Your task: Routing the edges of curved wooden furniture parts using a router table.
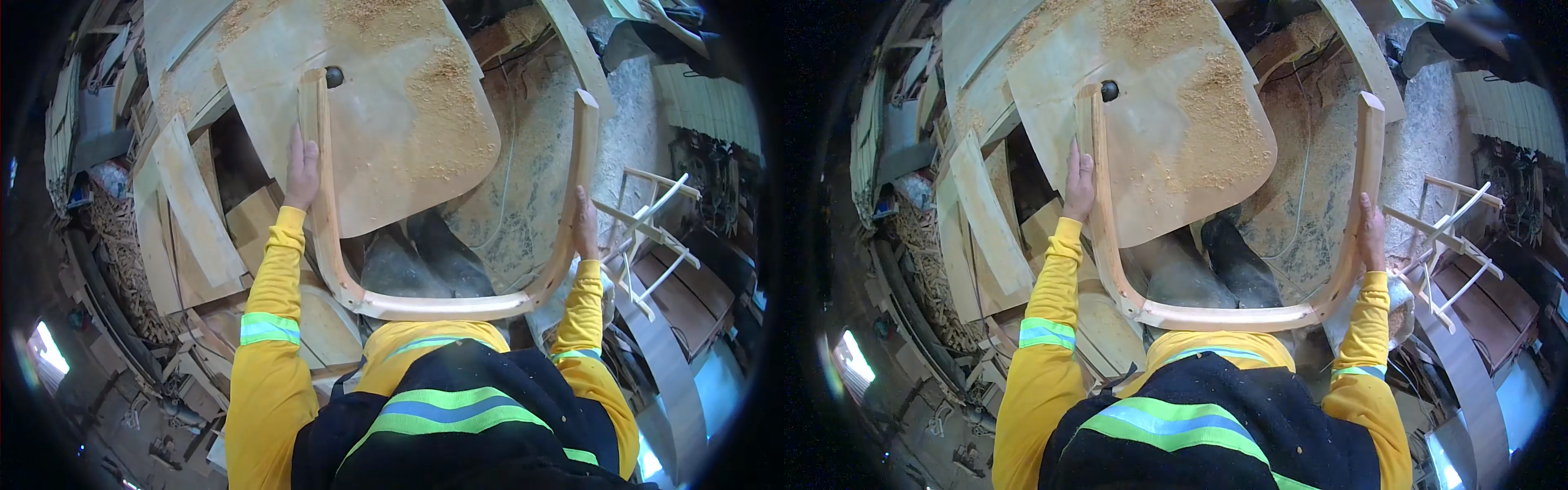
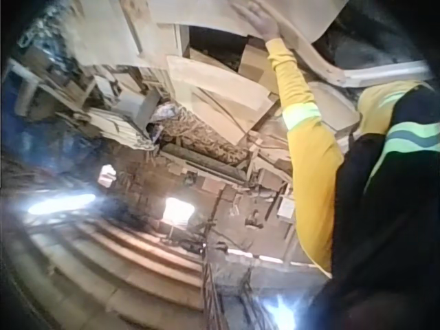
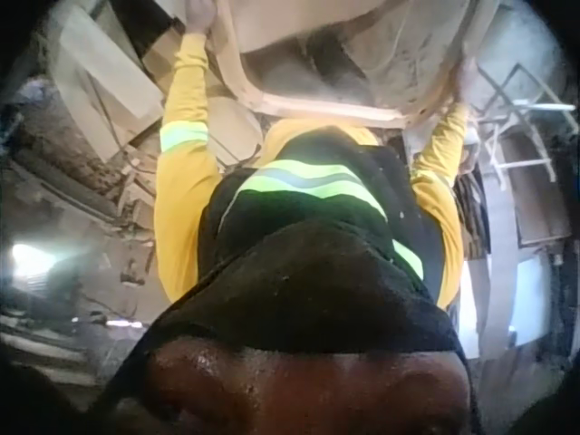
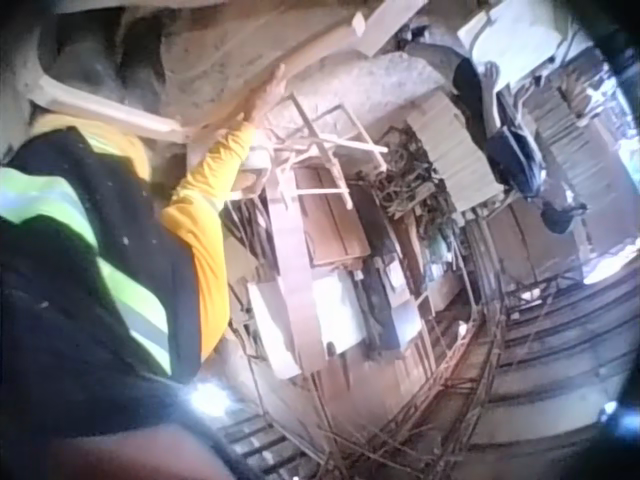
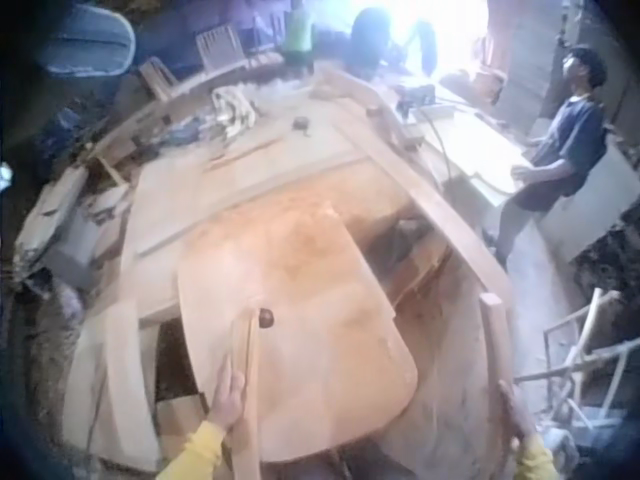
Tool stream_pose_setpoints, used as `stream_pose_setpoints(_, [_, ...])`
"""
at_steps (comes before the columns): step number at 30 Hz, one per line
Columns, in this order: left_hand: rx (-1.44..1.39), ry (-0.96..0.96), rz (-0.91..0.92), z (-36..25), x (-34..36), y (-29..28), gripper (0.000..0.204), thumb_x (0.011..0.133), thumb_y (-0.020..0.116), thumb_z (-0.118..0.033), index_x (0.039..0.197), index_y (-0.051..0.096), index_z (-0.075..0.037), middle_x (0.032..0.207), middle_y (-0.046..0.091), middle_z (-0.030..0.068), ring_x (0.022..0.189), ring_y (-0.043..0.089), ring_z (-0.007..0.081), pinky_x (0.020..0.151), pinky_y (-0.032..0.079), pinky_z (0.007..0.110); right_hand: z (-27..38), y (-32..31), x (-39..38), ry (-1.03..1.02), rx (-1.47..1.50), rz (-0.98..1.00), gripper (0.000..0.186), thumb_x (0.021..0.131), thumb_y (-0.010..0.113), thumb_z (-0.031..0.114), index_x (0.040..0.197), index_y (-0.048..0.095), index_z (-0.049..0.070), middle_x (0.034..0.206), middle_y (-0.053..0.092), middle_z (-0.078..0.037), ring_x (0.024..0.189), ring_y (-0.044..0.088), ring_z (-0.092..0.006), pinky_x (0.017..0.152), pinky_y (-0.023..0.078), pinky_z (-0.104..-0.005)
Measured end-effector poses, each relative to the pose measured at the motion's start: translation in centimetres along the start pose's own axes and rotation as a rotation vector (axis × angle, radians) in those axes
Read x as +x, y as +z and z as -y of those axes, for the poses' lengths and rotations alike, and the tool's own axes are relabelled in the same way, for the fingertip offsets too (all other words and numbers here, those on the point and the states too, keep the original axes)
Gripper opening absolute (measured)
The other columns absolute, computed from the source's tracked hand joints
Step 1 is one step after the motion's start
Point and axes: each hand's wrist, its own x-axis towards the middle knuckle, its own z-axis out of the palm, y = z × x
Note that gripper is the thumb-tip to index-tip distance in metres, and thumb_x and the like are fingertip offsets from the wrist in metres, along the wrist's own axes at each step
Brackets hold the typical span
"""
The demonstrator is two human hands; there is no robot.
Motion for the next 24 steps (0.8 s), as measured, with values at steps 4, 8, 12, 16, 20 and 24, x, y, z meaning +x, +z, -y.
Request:
stream_pose_setpoints(4, [-0.012, -0.011, -0.008, 0.1, -0.2, 0.2, 0.060, 0.108, 0.040, -0.031, 0.154, 0.025, 0.004, 0.153, 0.035, 0.0262, 0.142, 0.034, 0.0389, 0.119, 0.025, 0.042, -0.1, -0.4, 1.0, 0.026, -0.023, 0.022, 0.069, 0.098, 0.049, 0.065, 0.100, 0.066, -0.001, 0.084, 0.061, -0.009, 0.075, 0.057, -0.0169, 0.069, 0.048, -0.0335])
stream_pose_setpoints(8, [-0.014, -0.007, -0.020, 0.3, -0.5, 0.6, 0.060, 0.108, 0.040, -0.031, 0.154, 0.025, 0.005, 0.155, 0.034, 0.0261, 0.145, 0.032, 0.0387, 0.120, 0.025, 0.041, 0.3, -0.7, 1.1, 0.056, 0.046, 0.076, 0.073, 0.100, 0.041, 0.067, 0.102, 0.066, -0.001, 0.084, 0.061, -0.007, 0.074, 0.057, -0.0170, 0.070, 0.049, -0.0341])
stream_pose_setpoints(12, [-0.034, -0.074, -0.003, 0.4, -0.5, 1.2, 0.063, 0.108, 0.040, -0.034, 0.154, 0.024, 0.005, 0.159, 0.029, 0.0253, 0.149, 0.026, 0.0362, 0.121, 0.022, 0.040, 1.6, -1.1, 0.6, 0.149, 0.182, 0.110, 0.075, 0.101, 0.037, 0.068, 0.105, 0.065, -0.001, 0.083, 0.060, -0.006, 0.076, 0.056, -0.0156, 0.071, 0.049, -0.0334])
stream_pose_setpoints(16, [-0.037, -0.123, -0.017, 0.3, -0.8, 0.7, 0.065, 0.108, 0.040, -0.037, 0.155, 0.024, 0.005, 0.160, 0.028, 0.0248, 0.150, 0.025, 0.0352, 0.122, 0.020, 0.039, -0.1, -0.9, 2.1, 0.139, 0.181, 0.124, 0.070, 0.102, 0.038, 0.065, 0.104, 0.063, 0.000, 0.082, 0.057, -0.004, 0.070, 0.054, -0.0137, 0.065, 0.050, -0.0320])
stream_pose_setpoints(20, [-0.036, -0.104, -0.012, 0.0, -0.6, 0.8, 0.064, 0.108, 0.040, -0.037, 0.155, 0.024, 0.004, 0.156, 0.033, 0.0268, 0.146, 0.030, 0.0385, 0.120, 0.023, 0.041, 1.9, -0.7, 1.1, 0.141, 0.228, 0.104, 0.069, 0.102, 0.038, 0.065, 0.104, 0.063, 0.001, 0.080, 0.056, -0.003, 0.067, 0.056, -0.0136, 0.062, 0.051, -0.0311])
stream_pose_setpoints(24, [0.014, -0.087, -0.040, 0.9, -0.7, 0.9, 0.064, 0.108, 0.041, -0.036, 0.155, 0.025, 0.004, 0.154, 0.035, 0.0273, 0.143, 0.032, 0.0394, 0.119, 0.024, 0.042, 2.4, -0.5, 1.2, 0.129, 0.213, 0.091, 0.068, 0.102, 0.038, 0.065, 0.107, 0.063, 0.002, 0.080, 0.056, -0.003, 0.066, 0.056, -0.0131, 0.059, 0.051, -0.0299])
